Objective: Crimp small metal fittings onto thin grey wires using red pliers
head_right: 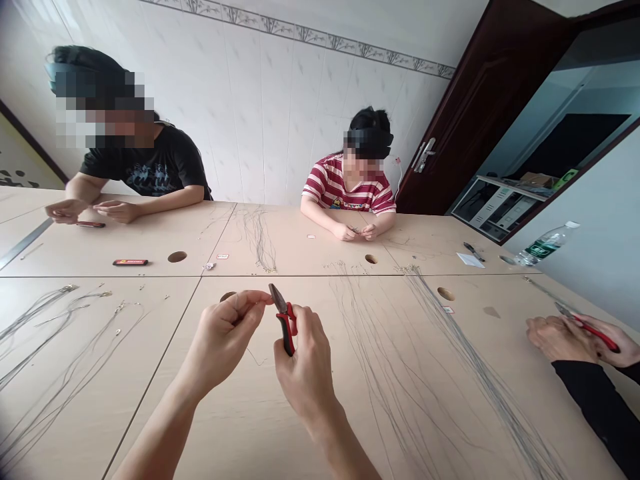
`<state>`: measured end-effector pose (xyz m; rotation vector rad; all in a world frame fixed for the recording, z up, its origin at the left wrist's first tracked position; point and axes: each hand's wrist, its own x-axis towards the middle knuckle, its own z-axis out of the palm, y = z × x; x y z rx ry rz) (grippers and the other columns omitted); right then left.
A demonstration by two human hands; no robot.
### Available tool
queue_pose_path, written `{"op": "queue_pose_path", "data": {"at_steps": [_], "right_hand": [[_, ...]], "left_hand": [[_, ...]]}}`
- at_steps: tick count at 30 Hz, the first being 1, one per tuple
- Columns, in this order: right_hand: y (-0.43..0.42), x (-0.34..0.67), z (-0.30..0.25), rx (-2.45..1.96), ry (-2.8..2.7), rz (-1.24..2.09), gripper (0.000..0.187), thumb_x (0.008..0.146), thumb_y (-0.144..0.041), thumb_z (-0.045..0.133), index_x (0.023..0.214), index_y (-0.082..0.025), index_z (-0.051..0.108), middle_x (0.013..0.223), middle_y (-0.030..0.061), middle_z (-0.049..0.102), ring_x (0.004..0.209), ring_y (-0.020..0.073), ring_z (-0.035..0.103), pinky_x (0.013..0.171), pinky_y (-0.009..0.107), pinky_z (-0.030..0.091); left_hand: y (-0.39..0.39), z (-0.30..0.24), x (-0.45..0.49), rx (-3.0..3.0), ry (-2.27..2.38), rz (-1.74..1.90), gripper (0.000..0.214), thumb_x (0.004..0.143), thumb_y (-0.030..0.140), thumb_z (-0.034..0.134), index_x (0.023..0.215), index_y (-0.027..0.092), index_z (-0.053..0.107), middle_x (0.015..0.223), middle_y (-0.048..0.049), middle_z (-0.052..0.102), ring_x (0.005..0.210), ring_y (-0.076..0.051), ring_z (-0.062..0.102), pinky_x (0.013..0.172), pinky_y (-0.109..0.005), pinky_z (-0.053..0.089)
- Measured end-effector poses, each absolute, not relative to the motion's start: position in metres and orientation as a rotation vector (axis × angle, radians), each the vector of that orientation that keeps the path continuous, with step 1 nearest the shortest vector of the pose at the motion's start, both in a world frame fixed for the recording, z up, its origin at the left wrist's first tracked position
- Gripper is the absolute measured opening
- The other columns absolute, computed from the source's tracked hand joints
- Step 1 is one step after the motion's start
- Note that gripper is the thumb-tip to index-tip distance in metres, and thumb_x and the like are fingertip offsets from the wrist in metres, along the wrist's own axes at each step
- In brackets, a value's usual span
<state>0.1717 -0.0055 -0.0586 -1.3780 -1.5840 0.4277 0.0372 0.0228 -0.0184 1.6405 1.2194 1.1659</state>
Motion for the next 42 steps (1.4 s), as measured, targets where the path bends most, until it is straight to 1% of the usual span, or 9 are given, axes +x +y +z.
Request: {"op": "queue_pose_path", "data": {"at_steps": [7, 14, 18, 21, 24, 29, 34, 39, 42], "right_hand": [[-0.005, 0.174, -0.058, -1.409, -1.593, 0.443, 0.035, 0.076, -0.005, 0.045, 0.104, -0.022, 0.054, 0.08, 0.0, 0.055, 0.073, 0.0163, 0.052, 0.062, 0.028, 0.044], [-0.004, 0.177, -0.056, -1.391, -1.558, 0.48, 0.032, 0.076, -0.006, 0.046, 0.103, -0.022, 0.054, 0.08, 0.0002, 0.057, 0.07, 0.0157, 0.052, 0.061, 0.028, 0.044], [-0.004, 0.178, -0.053, -1.349, -1.578, 0.489, 0.031, 0.077, -0.008, 0.046, 0.104, -0.022, 0.054, 0.082, 0.0006, 0.058, 0.072, 0.0161, 0.054, 0.062, 0.028, 0.044], [-0.004, 0.178, -0.051, -1.333, -1.593, 0.487, 0.032, 0.077, -0.007, 0.046, 0.104, -0.022, 0.054, 0.082, 0.0005, 0.058, 0.072, 0.016, 0.054, 0.064, 0.028, 0.045], [-0.004, 0.178, -0.051, -1.333, -1.585, 0.492, 0.034, 0.077, -0.006, 0.046, 0.105, -0.022, 0.054, 0.083, 0.0, 0.058, 0.073, 0.0158, 0.054, 0.066, 0.028, 0.046], [-0.003, 0.179, -0.052, -1.325, -1.568, 0.515, 0.034, 0.077, -0.007, 0.047, 0.107, -0.022, 0.054, 0.086, 0.0009, 0.06, 0.075, 0.0161, 0.055, 0.068, 0.029, 0.047], [-0.002, 0.179, -0.051, -1.319, -1.546, 0.559, 0.033, 0.078, -0.009, 0.047, 0.107, -0.022, 0.055, 0.086, 0.0016, 0.061, 0.074, 0.0161, 0.056, 0.068, 0.029, 0.047], [-0.004, 0.18, -0.046, -1.323, -1.54, 0.604, 0.031, 0.076, -0.009, 0.048, 0.104, -0.022, 0.055, 0.084, 0.001, 0.061, 0.068, 0.0148, 0.054, 0.065, 0.028, 0.047], [-0.004, 0.18, -0.044, -1.314, -1.516, 0.621, 0.03, 0.076, -0.01, 0.047, 0.102, -0.022, 0.055, 0.085, 0.001, 0.063, 0.066, 0.014, 0.053, 0.062, 0.026, 0.046]], "left_hand": [[0.023, -0.019, 0.037, 1.7, 1.288, 1.139, 0.023, 0.087, 0.024, 0.046, 0.089, 0.018, 0.068, 0.05, 0.0059, 0.036, 0.046, -0.01, 0.03, 0.04, -0.02, 0.029], [0.022, -0.019, 0.037, 1.742, 1.223, 1.145, 0.024, 0.089, 0.024, 0.045, 0.089, 0.016, 0.067, 0.048, 0.008, 0.03, 0.044, -0.008, 0.024, 0.04, -0.02, 0.024], [0.022, -0.02, 0.035, 1.704, 1.197, 1.208, 0.023, 0.088, 0.024, 0.047, 0.089, 0.017, 0.069, 0.05, 0.0072, 0.034, 0.044, -0.008, 0.027, 0.041, -0.02, 0.026], [0.023, -0.02, 0.033, 1.697, 1.18, 1.26, 0.02, 0.088, 0.025, 0.051, 0.088, 0.018, 0.07, 0.051, 0.008, 0.028, 0.045, -0.008, 0.025, 0.042, -0.021, 0.026], [0.024, -0.02, 0.032, 1.728, 1.162, 1.27, 0.02, 0.089, 0.032, 0.057, 0.087, 0.018, 0.07, 0.053, 0.0081, 0.023, 0.047, -0.008, 0.024, 0.044, -0.022, 0.024], [0.026, -0.022, 0.032, 1.723, 1.143, 1.184, 0.027, 0.094, 0.037, 0.052, 0.093, 0.018, 0.072, 0.054, 0.0055, 0.034, 0.048, -0.009, 0.028, 0.043, -0.022, 0.025], [0.026, -0.026, 0.029, 1.757, 1.129, 1.141, 0.029, 0.096, 0.034, 0.047, 0.103, 0.02, 0.071, 0.053, 0.0066, 0.03, 0.044, -0.009, 0.023, 0.041, -0.022, 0.021], [0.028, -0.029, 0.028, 1.8, 1.15, 1.239, 0.027, 0.093, 0.033, 0.05, 0.097, 0.021, 0.074, 0.053, 0.0019, 0.043, 0.047, -0.011, 0.035, 0.042, -0.023, 0.031], [0.028, -0.029, 0.029, 1.798, 1.114, 1.274, 0.027, 0.092, 0.033, 0.051, 0.093, 0.022, 0.076, 0.052, 0.0014, 0.043, 0.048, -0.012, 0.037, 0.043, -0.024, 0.033]]}}
